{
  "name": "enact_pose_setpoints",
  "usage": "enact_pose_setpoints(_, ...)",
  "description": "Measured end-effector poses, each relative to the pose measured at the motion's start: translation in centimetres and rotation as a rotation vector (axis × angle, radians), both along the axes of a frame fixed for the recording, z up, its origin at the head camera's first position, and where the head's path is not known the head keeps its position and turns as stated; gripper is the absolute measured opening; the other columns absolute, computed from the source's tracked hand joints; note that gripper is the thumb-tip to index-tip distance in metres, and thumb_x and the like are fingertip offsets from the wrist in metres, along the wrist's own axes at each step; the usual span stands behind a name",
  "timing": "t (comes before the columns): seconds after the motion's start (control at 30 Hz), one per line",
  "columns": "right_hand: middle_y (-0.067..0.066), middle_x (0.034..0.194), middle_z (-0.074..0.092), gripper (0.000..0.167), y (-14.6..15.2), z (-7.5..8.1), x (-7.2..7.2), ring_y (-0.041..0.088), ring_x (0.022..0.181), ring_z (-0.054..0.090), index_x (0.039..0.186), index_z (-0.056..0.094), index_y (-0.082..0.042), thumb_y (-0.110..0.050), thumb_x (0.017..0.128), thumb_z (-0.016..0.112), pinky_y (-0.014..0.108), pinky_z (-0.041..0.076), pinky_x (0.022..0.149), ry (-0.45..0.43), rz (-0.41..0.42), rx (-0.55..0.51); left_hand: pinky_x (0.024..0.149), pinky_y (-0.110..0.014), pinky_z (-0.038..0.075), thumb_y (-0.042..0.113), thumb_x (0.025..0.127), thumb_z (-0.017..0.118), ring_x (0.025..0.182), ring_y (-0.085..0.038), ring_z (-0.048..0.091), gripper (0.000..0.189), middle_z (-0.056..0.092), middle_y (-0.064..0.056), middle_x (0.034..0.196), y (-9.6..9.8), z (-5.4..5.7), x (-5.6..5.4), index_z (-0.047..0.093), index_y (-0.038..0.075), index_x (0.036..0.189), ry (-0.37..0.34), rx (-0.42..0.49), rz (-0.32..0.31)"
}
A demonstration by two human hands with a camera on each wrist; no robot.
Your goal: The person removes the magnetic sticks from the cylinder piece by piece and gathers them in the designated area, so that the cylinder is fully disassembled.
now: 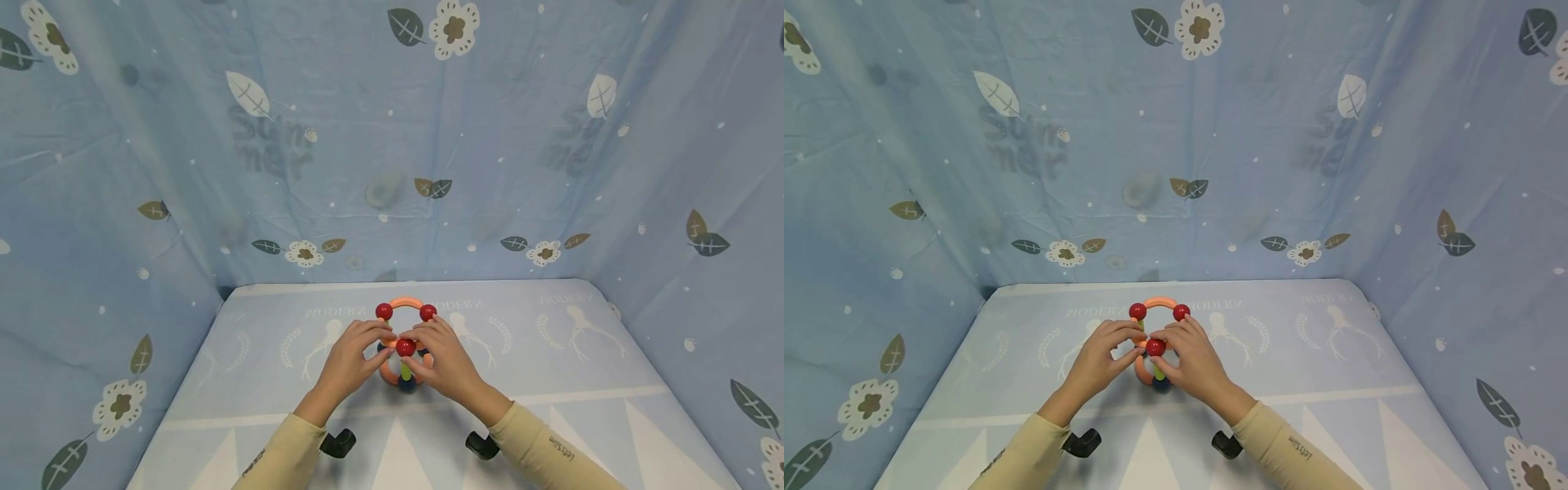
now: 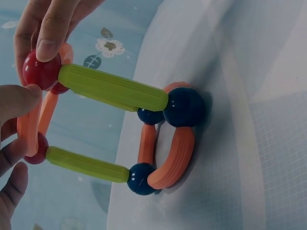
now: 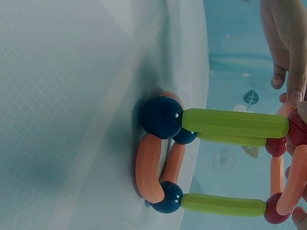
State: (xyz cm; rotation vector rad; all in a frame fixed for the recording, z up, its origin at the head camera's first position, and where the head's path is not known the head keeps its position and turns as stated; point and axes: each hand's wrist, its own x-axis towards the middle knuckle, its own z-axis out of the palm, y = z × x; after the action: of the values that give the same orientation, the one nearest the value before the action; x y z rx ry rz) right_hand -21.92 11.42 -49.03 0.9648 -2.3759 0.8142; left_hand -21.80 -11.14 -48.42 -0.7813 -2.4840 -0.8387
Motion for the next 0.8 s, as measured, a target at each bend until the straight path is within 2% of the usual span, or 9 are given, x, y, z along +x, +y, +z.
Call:
enact_pose_setpoints(0.2, -0.005, 0.112, 0.071, 0.039, -0.04, 0.1, 0.13, 0.018, 0.114, 0.061, 0.12, 0.07, -0.016, -0.024, 0.085, 0.085, 0.057, 0.029, 0.118, -0.001, 0.005, -0.008, 0.091, -0.034, 0.054, 0.024, 0.087, 0.083, 0.104, -0.011, 0.057, 0.024, 0.069, 0.01, 0.119, 0.06, 0.13, 0.05, 0.076, 0.024, 0.11, -0.011, 0.006, -0.003)
enact_pose_setpoints(0.5, -0.006, 0.113, 0.072, 0.037, -0.07, 0.16, 0.16, 0.017, 0.113, 0.062, 0.121, 0.071, -0.019, -0.025, 0.087, 0.083, 0.056, 0.029, 0.118, -0.004, 0.015, -0.003, 0.075, -0.026, 0.056, 0.022, 0.088, 0.082, 0.095, -0.009, 0.063, 0.024, 0.07, 0.008, 0.117, 0.12, 0.43, 0.16, 0.076, 0.022, 0.111, -0.049, 0.023, -0.016)
enact_pose_setpoints(0.8, -0.005, 0.112, 0.072, 0.036, -0.06, 0.2, 0.23, 0.018, 0.112, 0.063, 0.12, 0.072, -0.018, -0.022, 0.086, 0.084, 0.057, 0.03, 0.117, 0.005, 0.019, -0.008, 0.077, -0.028, 0.059, 0.022, 0.09, 0.08, 0.093, -0.006, 0.065, 0.022, 0.07, 0.008, 0.118, 0.04, 0.22, 0.06, 0.075, 0.022, 0.112, -0.061, 0.048, -0.046)
